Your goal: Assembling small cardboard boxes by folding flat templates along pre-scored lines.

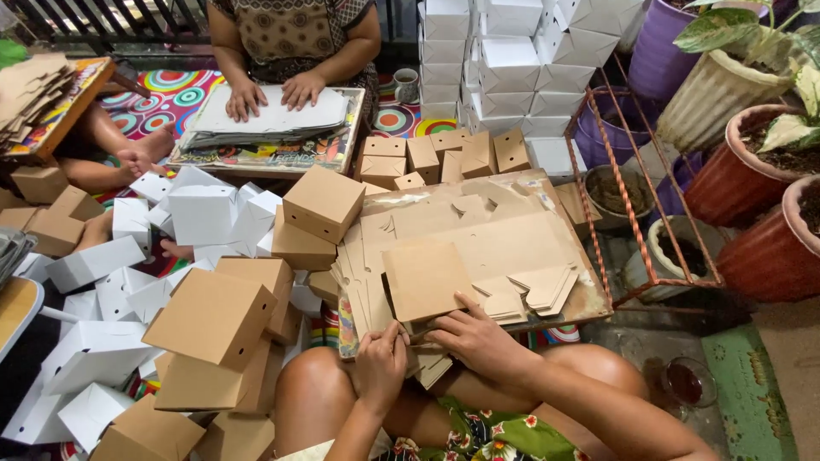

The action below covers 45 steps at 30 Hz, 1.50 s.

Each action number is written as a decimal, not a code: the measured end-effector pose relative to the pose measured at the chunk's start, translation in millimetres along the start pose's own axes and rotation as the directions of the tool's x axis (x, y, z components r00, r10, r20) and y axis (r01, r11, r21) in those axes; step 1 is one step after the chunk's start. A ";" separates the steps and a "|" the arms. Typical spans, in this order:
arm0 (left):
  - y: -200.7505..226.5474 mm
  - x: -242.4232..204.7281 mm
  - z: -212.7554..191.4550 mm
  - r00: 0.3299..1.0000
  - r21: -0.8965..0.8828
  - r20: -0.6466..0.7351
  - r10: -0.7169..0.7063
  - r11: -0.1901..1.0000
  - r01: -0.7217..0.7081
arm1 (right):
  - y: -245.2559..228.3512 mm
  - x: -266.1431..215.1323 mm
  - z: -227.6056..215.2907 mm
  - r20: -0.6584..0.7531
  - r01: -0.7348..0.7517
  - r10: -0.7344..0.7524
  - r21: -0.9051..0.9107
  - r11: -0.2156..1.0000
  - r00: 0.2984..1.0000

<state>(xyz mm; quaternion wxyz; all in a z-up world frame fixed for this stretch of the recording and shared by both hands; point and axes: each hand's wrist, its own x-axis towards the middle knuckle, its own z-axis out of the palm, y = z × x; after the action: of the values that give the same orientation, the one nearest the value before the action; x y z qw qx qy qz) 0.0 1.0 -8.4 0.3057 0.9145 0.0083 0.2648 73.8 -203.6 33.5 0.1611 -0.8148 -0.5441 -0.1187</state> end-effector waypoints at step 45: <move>10.6 6.6 17.5 0.995 -0.165 0.071 -0.075 0.983 0.086 | 33.8 -31.3 -30.9 -0.427 -0.395 0.580 0.448 0.802 0.693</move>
<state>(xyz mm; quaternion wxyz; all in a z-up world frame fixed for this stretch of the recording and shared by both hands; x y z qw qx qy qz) 12.7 -16.2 -10.9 0.3923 0.8925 0.0130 0.2222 92.7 -254.3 45.9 0.4650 -0.8246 -0.2469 -0.2071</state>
